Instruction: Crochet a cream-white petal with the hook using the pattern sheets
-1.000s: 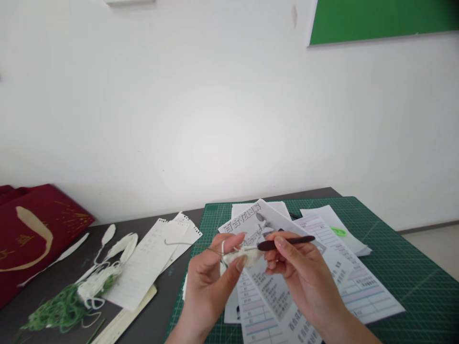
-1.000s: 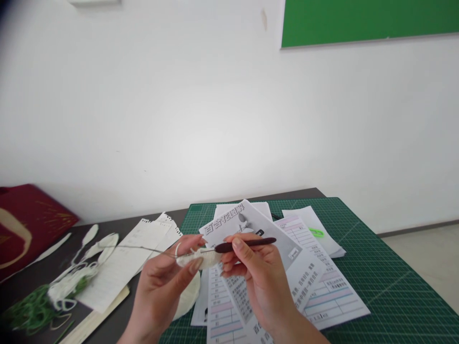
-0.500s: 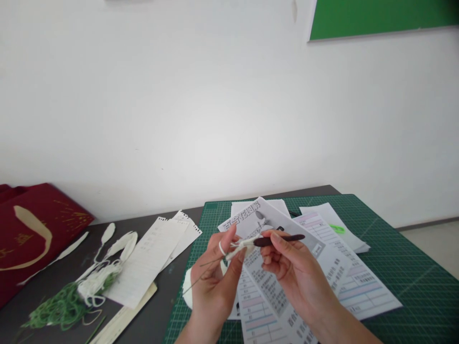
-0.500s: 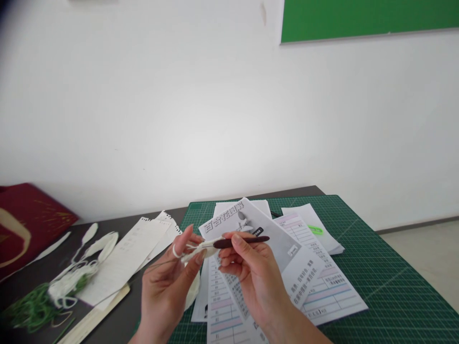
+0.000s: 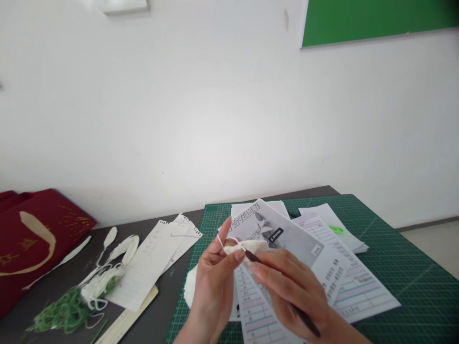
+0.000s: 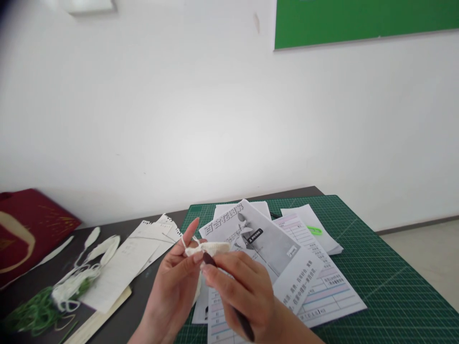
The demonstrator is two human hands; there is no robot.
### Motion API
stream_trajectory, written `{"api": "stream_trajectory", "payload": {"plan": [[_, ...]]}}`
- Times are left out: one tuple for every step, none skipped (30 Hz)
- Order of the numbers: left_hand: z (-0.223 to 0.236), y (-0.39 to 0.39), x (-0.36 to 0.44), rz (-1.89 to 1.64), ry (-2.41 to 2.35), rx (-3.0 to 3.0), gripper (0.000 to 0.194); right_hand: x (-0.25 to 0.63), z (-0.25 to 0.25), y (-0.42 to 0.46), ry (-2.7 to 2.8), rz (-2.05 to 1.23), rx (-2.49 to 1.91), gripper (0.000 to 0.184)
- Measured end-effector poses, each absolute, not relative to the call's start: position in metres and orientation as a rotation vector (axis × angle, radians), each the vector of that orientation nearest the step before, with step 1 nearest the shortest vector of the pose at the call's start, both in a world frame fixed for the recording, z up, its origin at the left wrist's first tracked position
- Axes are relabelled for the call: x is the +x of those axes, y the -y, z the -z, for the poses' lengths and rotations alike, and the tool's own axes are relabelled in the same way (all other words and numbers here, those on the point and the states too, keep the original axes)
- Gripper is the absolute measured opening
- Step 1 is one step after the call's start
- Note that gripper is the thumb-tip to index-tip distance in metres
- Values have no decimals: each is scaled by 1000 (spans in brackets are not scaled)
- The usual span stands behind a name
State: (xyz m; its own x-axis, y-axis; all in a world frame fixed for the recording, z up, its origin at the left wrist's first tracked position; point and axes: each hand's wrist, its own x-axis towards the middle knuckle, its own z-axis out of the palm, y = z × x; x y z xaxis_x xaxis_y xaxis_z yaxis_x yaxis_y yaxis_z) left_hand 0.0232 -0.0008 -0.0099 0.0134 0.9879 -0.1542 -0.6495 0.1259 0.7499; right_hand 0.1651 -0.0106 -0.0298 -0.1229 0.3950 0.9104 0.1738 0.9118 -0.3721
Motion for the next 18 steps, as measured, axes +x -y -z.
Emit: {"api": "stream_trajectory", "payload": {"plan": [[8,1,21,-1355,-741,554,52,165,30,10,1651,-310,-456,48],[8,0,18,-1332,-717,558,52,164,31,10,1574,-445,-482,44],[7,0,15,-1318,-703,567,51,163,31,10,1482,-583,-507,39],[8,-1,13,-1310,-696,581,51,162,32,10,1386,-707,-523,34],[8,-2,10,-1303,-697,599,52,160,33,10,1296,-814,-528,28],[8,-3,8,-1300,-701,620,53,159,34,9,1222,-902,-528,24],[8,-4,6,-1296,-704,641,54,158,35,9,1162,-970,-525,21],[7,-5,5,-1289,-706,660,54,159,36,8,1123,-1020,-518,19],[7,-5,3,-1282,-707,674,55,159,37,8,1104,-1055,-512,18],[5,-6,2,-1276,-708,680,55,161,37,8,1100,-1076,-506,17],[4,-5,1,-1273,-711,680,55,163,37,7,1106,-1086,-502,16],[3,-5,0,-1268,-713,678,54,165,37,7,1116,-1091,-498,16],[1,-5,-1,-1259,-711,679,54,168,36,7,1121,-1095,-499,15],[0,-4,-2,-1248,-706,682,54,170,36,6,1120,-1100,-503,15],[0,-4,-3,-1234,-701,688,53,171,35,6,1110,-1107,-510,14],[-1,-4,-4,-1217,-691,698,53,172,34,6,1095,-1112,-518,13],[-1,-4,-5,-1198,-679,710,53,173,34,7,1081,-1115,-524,12],[-1,-4,-6,-1181,-667,720,53,173,34,7,1072,-1116,-528,11]]}}
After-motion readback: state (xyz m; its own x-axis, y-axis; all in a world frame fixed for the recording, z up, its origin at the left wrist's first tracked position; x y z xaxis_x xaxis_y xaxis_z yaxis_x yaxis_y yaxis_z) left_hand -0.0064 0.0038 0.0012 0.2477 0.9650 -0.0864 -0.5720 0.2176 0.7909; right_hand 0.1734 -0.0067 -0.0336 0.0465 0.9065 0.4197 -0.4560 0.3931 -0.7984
